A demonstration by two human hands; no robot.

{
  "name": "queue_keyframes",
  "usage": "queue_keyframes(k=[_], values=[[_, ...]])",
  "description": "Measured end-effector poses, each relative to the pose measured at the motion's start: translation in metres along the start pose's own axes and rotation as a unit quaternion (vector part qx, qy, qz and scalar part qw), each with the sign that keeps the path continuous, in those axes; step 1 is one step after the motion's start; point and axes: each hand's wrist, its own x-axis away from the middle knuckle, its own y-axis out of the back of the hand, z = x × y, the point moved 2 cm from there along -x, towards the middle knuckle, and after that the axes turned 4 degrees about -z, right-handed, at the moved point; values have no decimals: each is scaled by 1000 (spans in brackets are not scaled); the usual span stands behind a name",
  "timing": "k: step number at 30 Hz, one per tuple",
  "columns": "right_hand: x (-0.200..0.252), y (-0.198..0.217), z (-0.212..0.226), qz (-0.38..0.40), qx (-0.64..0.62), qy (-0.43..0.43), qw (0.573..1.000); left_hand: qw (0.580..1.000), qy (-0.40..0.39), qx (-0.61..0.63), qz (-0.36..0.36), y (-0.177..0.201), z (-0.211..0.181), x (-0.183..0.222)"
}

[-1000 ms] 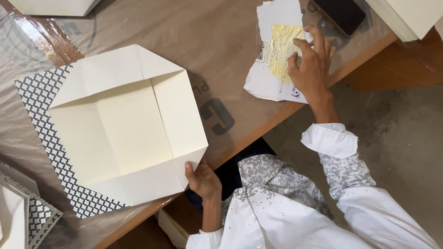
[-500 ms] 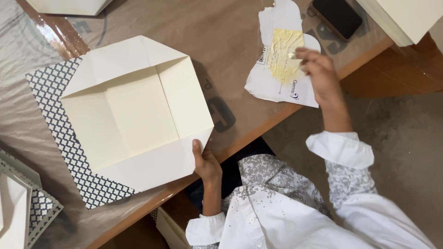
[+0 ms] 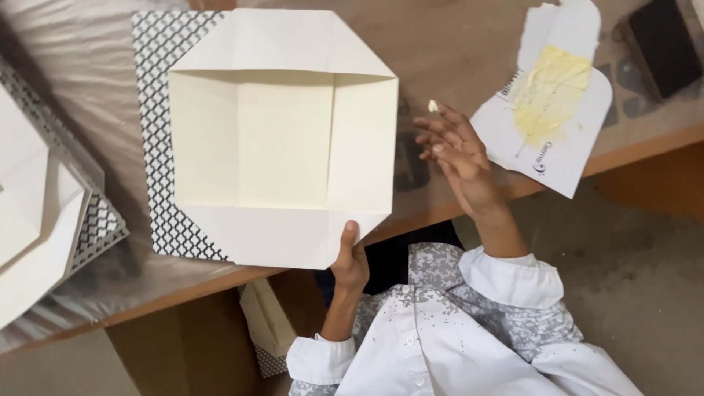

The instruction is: The person applies adhesive to the edges of a white cardboard sheet using a scrap piece of paper and folds the sides together to assemble a box.

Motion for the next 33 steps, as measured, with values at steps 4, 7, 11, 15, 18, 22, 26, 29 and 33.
queue_keyframes(k=[4, 7, 11, 15, 18, 22, 26, 29, 33], values=[[-25, -10, -15, 23, 90, 76, 993, 1000, 0, 5, 7, -4, -9, 8], [-37, -14, -19, 41, 112, 129, 984, 1000, -4, 4, 7, -5, -6, 10], [-38, -19, -12, 19, 188, 163, 968, 1000, 5, 5, 8, -2, 0, 13], [-38, -20, -9, 22, 221, 174, 959, 1000, 17, 10, 14, -1, 4, 14], [-36, -24, -3, 2, 287, 202, 936, 1000, 14, 12, 13, -3, 2, 15], [-30, -36, 9, -42, 407, 182, 894, 1000, 13, 13, 17, -9, -3, 15], [-23, -36, 6, -45, 455, 252, 853, 1000, 10, 10, 11, -12, -4, 15], [-16, -34, -2, -39, 476, 288, 830, 1000, 3, 4, 8, -12, -4, 16], [-7, -33, -10, -39, 492, 286, 821, 1000, 7, 2, 2, -14, -5, 15]])
